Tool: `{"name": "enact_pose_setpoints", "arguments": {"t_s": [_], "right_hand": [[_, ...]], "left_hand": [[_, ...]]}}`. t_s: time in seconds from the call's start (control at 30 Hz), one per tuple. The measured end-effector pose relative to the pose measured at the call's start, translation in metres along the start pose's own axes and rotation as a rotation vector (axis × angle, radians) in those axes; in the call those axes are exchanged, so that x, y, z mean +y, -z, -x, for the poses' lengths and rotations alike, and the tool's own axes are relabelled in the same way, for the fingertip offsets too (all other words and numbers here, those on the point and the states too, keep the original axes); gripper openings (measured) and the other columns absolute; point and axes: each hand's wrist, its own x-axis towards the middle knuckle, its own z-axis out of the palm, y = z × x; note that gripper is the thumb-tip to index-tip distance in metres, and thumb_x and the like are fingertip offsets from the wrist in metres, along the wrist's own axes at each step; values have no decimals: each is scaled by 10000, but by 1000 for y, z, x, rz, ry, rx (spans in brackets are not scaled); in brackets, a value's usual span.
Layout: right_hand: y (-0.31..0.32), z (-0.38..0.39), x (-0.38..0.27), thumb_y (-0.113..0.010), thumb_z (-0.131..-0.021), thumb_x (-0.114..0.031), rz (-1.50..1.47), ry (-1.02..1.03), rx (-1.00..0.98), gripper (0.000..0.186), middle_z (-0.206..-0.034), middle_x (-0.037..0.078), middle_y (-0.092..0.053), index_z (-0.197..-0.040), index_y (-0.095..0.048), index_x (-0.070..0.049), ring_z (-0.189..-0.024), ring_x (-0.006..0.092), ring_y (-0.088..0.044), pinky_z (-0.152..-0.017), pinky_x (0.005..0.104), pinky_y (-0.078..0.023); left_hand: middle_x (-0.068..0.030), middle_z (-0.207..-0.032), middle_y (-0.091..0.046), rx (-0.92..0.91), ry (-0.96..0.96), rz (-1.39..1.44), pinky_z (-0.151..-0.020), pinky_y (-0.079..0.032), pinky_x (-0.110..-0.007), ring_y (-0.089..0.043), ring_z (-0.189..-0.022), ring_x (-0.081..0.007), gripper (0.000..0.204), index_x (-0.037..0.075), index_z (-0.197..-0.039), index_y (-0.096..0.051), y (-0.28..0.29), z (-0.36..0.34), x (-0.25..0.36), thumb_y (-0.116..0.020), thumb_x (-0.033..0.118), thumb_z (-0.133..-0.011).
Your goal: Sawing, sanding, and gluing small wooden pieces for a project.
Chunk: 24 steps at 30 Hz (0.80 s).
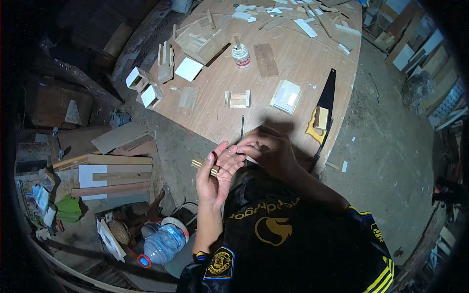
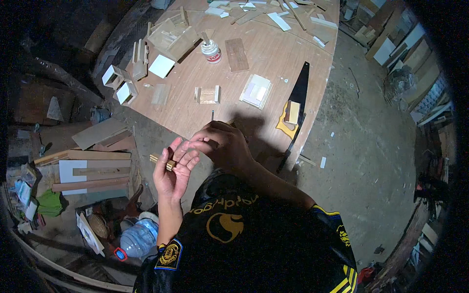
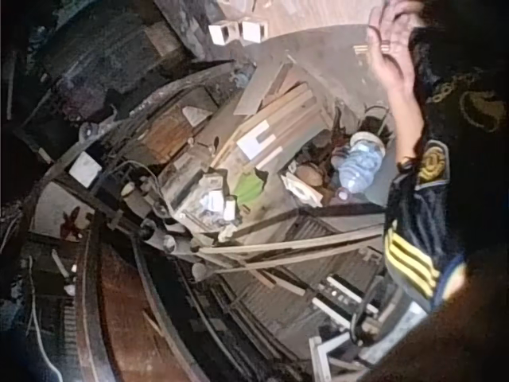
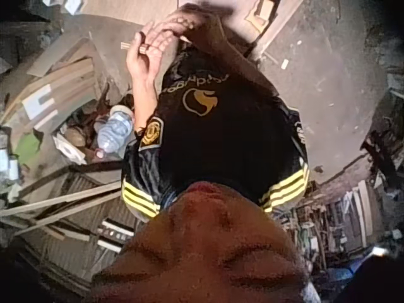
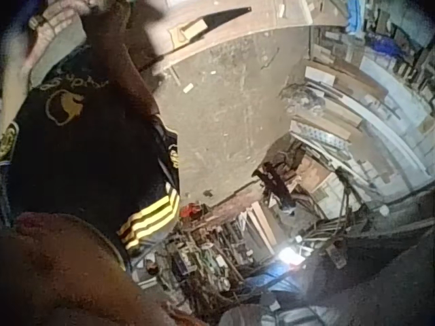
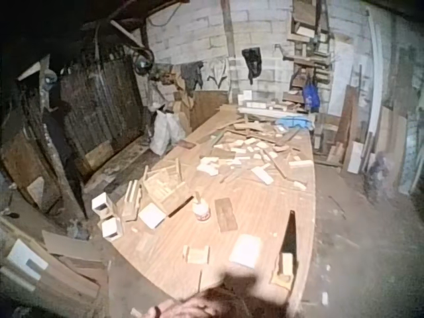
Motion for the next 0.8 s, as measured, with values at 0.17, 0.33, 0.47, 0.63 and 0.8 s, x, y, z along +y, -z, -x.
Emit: {"name": "enact_pose_setpoints", "arguments": {"t_s": [0.17,0.33,0.47,0.63,0.8], "right_hand": [[-5,7,-2,-693,-813,-122,-156,-337,-77,85,-855,52,-634,-873,-636,-102,-777,200,-644,-637,315,-529],[-14,3,-4,-712,-797,-111,204,-72,19,125,-855,62,-633,-884,-632,-68,-774,219,-638,-662,338,-520],[-23,2,-5,-749,-718,-39,302,24,65,212,-826,57,-618,-890,-629,-71,-756,210,-615,-601,320,-523],[-26,-13,-21,-745,-757,-53,171,-37,93,190,-836,99,-626,-896,-618,-25,-767,258,-624,-635,351,-518],[-33,-16,-23,-708,-777,-41,93,-148,85,139,-867,73,-635,-892,-632,-61,-808,242,-622,-691,358,-515]], "left_hand": [[-225,-1208,-617,-95,38,-58,-934,-484,-472,-625,-1067,-376,489,-48,-1316,-465,8,-3,7,-461,316,-988],[-199,-1280,-589,-157,35,-129,-961,-466,-487,-601,-1109,-384,492,-14,-1347,-459,9,-4,14,-451,324,-989],[-165,-1354,-547,-229,42,-112,-1029,-381,-538,-568,-1160,-398,518,11,-1393,-421,15,-4,21,-428,340,-992],[-124,-1392,-527,-242,40,-65,-1058,-308,-584,-539,-1199,-405,533,40,-1415,-408,21,-5,32,-403,363,-991],[-98,-1400,-524,-201,16,-152,-1031,-334,-567,-526,-1209,-401,566,64,-1433,-397,21,-5,40,-409,398,-976]]}}
